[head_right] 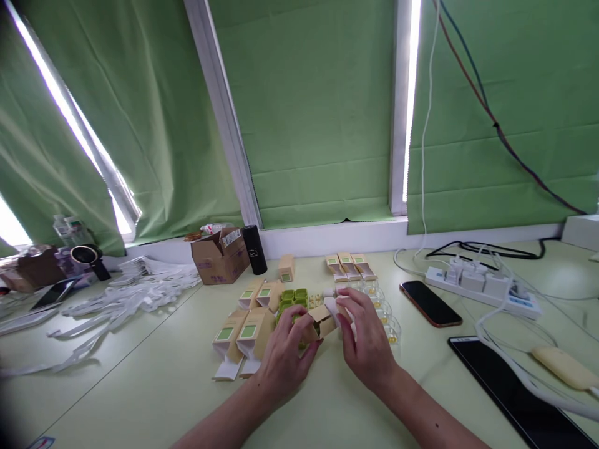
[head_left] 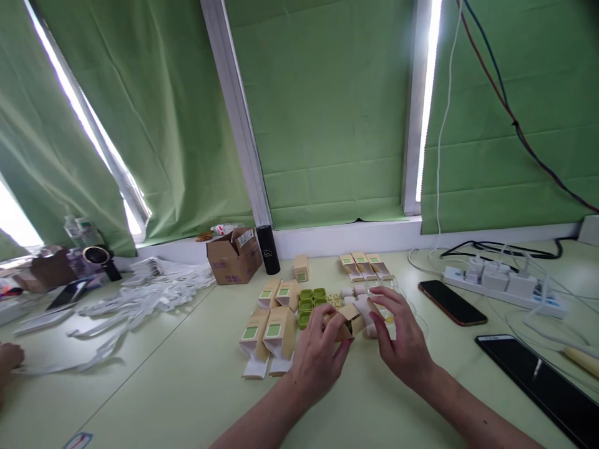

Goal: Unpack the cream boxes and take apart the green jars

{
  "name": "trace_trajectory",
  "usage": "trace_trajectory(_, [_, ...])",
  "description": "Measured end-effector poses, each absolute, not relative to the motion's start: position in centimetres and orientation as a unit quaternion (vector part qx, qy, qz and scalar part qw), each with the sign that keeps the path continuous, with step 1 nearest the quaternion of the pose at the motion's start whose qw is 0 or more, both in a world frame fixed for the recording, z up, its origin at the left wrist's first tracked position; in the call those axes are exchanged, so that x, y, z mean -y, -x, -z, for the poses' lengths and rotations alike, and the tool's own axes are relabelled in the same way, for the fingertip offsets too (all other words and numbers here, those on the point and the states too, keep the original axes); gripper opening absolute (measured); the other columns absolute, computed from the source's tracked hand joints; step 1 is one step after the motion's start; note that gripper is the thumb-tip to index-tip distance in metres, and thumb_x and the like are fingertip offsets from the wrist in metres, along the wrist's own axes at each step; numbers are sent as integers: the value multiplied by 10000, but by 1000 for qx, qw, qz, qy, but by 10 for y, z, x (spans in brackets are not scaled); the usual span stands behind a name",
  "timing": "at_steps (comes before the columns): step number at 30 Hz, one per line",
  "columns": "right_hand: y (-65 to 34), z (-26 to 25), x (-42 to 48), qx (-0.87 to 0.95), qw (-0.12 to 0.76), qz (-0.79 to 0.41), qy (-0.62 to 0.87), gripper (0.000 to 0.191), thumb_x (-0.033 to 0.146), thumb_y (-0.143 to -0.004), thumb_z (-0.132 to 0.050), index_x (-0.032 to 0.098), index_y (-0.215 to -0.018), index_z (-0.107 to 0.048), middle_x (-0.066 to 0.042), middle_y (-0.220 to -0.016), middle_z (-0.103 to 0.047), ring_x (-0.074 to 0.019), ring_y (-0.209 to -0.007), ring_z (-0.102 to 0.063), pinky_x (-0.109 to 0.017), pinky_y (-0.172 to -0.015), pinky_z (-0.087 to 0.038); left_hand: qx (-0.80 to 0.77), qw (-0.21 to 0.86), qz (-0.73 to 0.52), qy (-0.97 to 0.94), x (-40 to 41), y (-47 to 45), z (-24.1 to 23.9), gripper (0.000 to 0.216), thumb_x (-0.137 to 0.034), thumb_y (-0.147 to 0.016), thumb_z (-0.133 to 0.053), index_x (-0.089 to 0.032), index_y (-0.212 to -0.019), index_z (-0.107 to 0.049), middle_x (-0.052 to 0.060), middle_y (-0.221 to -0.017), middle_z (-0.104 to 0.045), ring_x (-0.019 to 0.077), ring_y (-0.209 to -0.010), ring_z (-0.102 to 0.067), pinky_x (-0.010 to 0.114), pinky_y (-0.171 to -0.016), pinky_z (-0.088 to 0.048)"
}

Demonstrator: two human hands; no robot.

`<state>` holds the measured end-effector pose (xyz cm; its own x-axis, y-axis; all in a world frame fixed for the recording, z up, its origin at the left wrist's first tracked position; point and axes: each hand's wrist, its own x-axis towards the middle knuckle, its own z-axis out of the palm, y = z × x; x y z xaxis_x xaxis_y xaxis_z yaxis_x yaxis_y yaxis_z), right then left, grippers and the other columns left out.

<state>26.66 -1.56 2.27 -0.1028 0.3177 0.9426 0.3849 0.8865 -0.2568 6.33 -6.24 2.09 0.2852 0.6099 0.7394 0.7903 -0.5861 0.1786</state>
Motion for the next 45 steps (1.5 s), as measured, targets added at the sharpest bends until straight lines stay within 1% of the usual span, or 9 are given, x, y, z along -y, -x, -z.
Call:
trace_trajectory(4, [-272,-22,11,760,615,44,205,468,40,-965,-487,260,-1369,-574,-135,-1258,-686,-306,-1222,-657,-556,-1001,-576,452,118,397,790,63,-64,-20,475,-193,-946,-640,-240,-1397,-498,145,-1291,-573,270,-1161,-633,417,-886,-625])
trace_trajectory(9, [-273,-17,6,784,587,77,184,539,-15,-940,-409,235,-1396,-551,-105,-1179,-753,-253,-1099,-719,-546,-1027,-545,461,126,387,789,65,-64,-20,622,-202,-959,-636,-230,-1534,-403,160,-1333,-574,271,-1236,-617,421,-959,-611])
trace_trajectory(12, [-272,-17,7,801,566,84,178,538,-27,-927,-405,230,-1377,-550,-88,-1140,-772,-233,-1056,-741,-543,-1052,-521,465,133,387,785,65,-64,-20,660,-201,-960,-638,-229,-1563,-370,163,-1347,-580,273,-1250,-617,425,-966,-609])
trace_trajectory(16, [-270,-21,13,814,545,84,181,478,-8,-922,-471,225,-1329,-564,-70,-1072,-784,-219,-960,-763,-552,-1079,-490,472,144,387,779,64,-63,-18,693,-200,-956,-649,-220,-1581,-351,165,-1357,-592,276,-1270,-616,431,-989,-605])
trace_trajectory(22, [-271,-21,16,793,568,79,206,366,43,-930,-541,242,-1231,-599,-70,-1005,-795,-237,-873,-770,-547,-997,-519,485,134,394,769,62,-62,-16,684,-216,-971,-638,-217,-1589,-346,181,-1382,-577,295,-1294,-604,453,-1005,-599])
trace_trajectory(27, [-269,-15,15,790,576,72,200,400,33,-934,-554,258,-1259,-616,-44,-980,-800,-218,-792,-765,-535,-979,-543,491,149,404,758,60,-60,-15,701,-184,-958,-639,-220,-1590,-338,179,-1365,-582,298,-1273,-621,445,-966,-615])
trace_trajectory(35, [-262,-13,14,777,573,30,259,351,121,-994,-513,260,-1300,-617,-72,-1007,-762,-258,-910,-720,-499,-900,-584,483,186,391,761,60,-60,-16,681,-178,-965,-619,-219,-1588,-345,174,-1326,-606,293,-1232,-641,404,-890,-638])
trace_trajectory(41, [-255,-12,16,770,564,20,298,188,197,-1002,-580,260,-1155,-670,-78,-1067,-746,-284,-999,-690,-495,-903,-539,455,246,375,769,61,-62,-19,601,-197,-989,-600,-168,-1555,-400,177,-1261,-619,286,-1174,-648,371,-857,-639])
trace_trajectory(45, [-250,-10,19,769,548,-13,328,112,238,-996,-613,266,-1062,-699,-65,-1035,-730,-275,-946,-686,-493,-884,-511,415,290,365,781,63,-66,-23,571,-160,-1008,-559,-187,-1558,-409,155,-1219,-628,268,-1173,-647,352,-885,-629])
